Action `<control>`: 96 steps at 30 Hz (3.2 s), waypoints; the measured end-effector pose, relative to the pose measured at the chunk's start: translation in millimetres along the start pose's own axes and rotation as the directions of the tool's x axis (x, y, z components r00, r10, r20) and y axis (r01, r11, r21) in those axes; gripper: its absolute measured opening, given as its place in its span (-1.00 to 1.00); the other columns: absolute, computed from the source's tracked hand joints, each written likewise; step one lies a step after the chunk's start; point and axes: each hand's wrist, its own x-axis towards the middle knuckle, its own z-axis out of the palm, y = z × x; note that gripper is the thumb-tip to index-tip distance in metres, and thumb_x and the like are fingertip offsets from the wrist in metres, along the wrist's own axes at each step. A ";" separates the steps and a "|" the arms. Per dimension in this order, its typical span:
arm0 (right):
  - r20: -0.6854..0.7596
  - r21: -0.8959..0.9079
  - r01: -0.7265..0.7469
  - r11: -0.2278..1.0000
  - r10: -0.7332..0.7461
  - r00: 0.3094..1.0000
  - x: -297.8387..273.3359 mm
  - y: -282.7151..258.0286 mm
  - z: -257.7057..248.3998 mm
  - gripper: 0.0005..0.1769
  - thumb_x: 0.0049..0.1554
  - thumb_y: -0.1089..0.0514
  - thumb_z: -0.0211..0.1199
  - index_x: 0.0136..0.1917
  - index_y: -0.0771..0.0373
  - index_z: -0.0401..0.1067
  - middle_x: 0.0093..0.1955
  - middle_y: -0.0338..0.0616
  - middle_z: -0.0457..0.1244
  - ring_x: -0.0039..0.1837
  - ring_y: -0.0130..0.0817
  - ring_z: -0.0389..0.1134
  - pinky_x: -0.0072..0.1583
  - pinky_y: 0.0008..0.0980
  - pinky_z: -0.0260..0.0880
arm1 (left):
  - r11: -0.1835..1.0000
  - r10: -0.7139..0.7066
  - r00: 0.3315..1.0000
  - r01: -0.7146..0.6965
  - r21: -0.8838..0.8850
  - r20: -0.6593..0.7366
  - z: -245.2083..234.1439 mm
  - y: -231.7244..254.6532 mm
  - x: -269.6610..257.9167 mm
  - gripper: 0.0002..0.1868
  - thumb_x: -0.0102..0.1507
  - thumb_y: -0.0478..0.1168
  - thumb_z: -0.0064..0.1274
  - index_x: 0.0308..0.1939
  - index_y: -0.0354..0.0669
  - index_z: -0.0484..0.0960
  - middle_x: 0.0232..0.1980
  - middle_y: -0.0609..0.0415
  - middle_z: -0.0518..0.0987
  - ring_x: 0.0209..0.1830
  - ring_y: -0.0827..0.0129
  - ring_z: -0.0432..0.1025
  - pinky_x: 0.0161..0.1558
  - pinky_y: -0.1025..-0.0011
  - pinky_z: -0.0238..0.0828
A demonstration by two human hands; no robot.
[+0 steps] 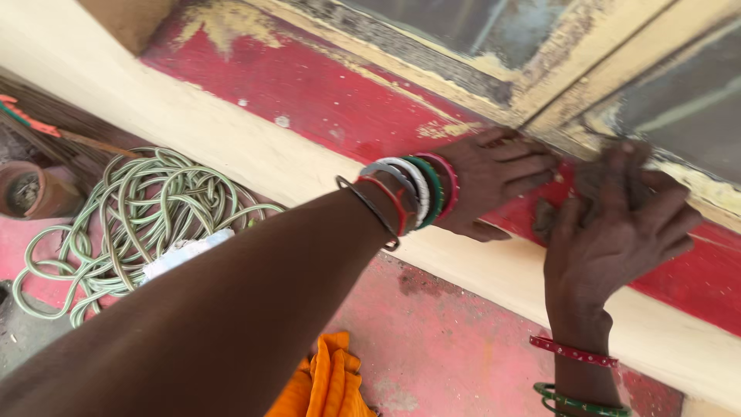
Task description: The person cleans a window frame using a cloth and a spray bottle.
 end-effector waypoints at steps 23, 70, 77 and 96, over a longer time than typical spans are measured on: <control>-0.024 0.091 0.101 0.991 -0.099 0.995 11.0 1.0 4.7 -0.25 -0.04 0.31 0.25 0.45 0.10 0.43 0.33 -0.07 0.06 0.40 -0.07 0.03 0.38 -0.02 0.04 | 0.999 0.046 0.999 -0.046 0.010 -0.010 4.9 -3.2 -5.7 -0.06 0.23 0.34 0.09 0.41 -0.34 0.35 0.45 -0.20 0.24 0.45 -0.11 0.09 0.40 -0.11 -0.01; -0.066 0.205 0.018 0.979 -0.004 0.998 14.3 -19.3 -8.0 -0.59 0.03 0.23 0.28 0.18 0.09 0.53 0.31 -0.04 0.11 0.38 -0.03 0.07 0.31 0.05 0.10 | 0.989 -0.060 0.988 0.040 0.143 0.142 -41.9 -18.8 -60.7 0.08 0.29 0.42 -0.17 0.61 -0.34 0.03 0.67 -0.07 0.03 0.69 0.29 -0.14 0.62 0.04 -0.59; -0.081 0.239 0.087 0.967 -0.070 0.994 15.6 -20.6 -7.6 -0.75 0.27 0.15 0.33 0.22 0.08 0.53 0.28 -0.21 0.14 0.40 -0.13 0.09 0.37 0.00 0.05 | 0.985 -0.052 0.991 0.030 0.170 0.123 -41.5 -21.5 -61.4 0.07 0.31 0.42 -0.18 0.63 -0.31 0.02 0.70 -0.04 0.04 0.71 0.30 -0.14 0.64 0.02 -0.58; -0.035 0.216 -0.029 0.976 0.037 0.999 4.1 -25.5 -7.8 -0.64 0.28 0.15 0.32 0.34 0.07 0.54 0.33 -0.21 0.17 0.39 -0.11 0.10 0.36 -0.01 0.07 | 0.970 -0.083 0.994 0.063 0.235 0.076 -46.8 -19.0 -63.3 0.10 0.22 0.44 0.02 0.60 -0.26 0.19 0.61 -0.04 0.21 0.58 0.15 0.05 0.57 0.01 -0.22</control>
